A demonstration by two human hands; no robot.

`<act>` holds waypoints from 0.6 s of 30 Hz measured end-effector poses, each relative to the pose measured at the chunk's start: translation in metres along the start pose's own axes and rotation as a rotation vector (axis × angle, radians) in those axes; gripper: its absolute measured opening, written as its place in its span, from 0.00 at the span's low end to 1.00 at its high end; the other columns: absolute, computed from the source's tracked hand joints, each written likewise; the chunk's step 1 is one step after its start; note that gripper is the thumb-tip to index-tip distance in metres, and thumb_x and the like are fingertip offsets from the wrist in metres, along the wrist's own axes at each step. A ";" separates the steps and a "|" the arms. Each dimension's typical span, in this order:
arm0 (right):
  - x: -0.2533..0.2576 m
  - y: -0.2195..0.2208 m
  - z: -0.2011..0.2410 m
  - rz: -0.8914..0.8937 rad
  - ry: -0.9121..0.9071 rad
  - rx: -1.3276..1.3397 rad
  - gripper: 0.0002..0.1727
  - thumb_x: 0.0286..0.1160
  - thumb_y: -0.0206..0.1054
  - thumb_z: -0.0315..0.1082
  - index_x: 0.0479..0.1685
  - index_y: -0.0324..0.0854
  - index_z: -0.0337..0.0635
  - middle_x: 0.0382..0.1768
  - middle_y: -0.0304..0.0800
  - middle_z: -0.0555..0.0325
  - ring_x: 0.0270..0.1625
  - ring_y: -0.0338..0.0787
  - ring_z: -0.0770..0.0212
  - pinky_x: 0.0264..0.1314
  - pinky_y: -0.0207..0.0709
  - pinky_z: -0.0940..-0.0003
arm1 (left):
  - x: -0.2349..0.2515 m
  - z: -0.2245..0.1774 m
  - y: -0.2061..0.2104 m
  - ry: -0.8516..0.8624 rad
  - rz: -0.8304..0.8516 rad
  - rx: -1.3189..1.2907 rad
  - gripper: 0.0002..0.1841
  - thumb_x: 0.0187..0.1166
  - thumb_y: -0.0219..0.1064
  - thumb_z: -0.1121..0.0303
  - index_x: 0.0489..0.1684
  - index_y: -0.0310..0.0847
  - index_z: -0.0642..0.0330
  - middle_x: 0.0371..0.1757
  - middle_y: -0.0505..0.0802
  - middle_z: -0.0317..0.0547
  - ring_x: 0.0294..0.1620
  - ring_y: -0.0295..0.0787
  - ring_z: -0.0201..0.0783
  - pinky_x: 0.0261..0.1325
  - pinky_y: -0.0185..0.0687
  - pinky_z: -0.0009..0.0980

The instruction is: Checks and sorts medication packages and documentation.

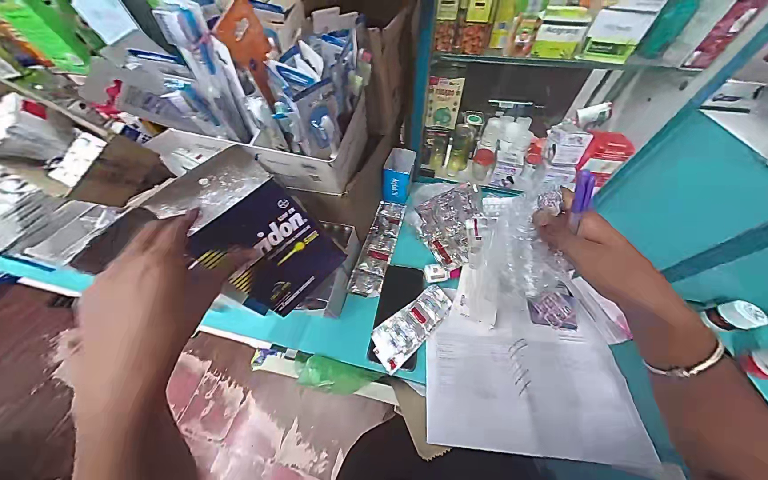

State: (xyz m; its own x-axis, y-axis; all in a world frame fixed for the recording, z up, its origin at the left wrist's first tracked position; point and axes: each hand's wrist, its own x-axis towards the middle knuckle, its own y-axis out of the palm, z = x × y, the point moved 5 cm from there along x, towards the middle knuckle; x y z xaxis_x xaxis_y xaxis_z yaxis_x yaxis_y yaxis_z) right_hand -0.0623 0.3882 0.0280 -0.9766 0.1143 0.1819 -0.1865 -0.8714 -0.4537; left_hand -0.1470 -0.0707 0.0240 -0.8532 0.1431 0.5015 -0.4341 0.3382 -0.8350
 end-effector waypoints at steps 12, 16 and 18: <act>0.047 0.087 0.162 -0.044 -0.781 0.003 0.08 0.79 0.70 0.30 0.52 0.81 0.41 0.38 0.88 0.71 0.36 0.84 0.86 0.38 0.79 0.91 | 0.020 0.004 0.010 -0.066 0.040 -0.052 0.26 0.66 0.83 0.55 0.56 0.86 0.65 0.59 0.86 0.66 0.41 0.89 0.68 0.38 0.80 0.69; 0.063 0.131 0.181 -0.054 -0.955 -0.041 0.10 0.82 0.65 0.27 0.56 0.80 0.31 0.45 0.89 0.55 0.43 0.87 0.76 0.49 0.82 0.83 | 0.016 -0.008 0.003 -0.006 -0.014 -0.114 0.14 0.72 0.79 0.63 0.43 0.86 0.64 0.55 0.88 0.61 0.40 0.89 0.62 0.37 0.82 0.64; 0.066 0.168 0.188 0.044 -1.089 -0.239 0.12 0.79 0.63 0.21 0.57 0.86 0.30 0.45 0.92 0.44 0.46 0.89 0.55 0.50 0.82 0.65 | 0.009 -0.025 -0.005 0.065 -0.023 -0.075 0.10 0.75 0.76 0.66 0.44 0.86 0.64 0.54 0.90 0.58 0.38 0.91 0.59 0.33 0.82 0.61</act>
State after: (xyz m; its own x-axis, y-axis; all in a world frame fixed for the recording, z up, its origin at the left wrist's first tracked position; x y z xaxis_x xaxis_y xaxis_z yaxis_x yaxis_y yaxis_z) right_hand -0.1381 0.1593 0.1279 -0.3899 -0.4958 0.7760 -0.2836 -0.7370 -0.6135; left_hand -0.1450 -0.0481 0.0384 -0.8216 0.1933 0.5363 -0.4287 0.4107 -0.8047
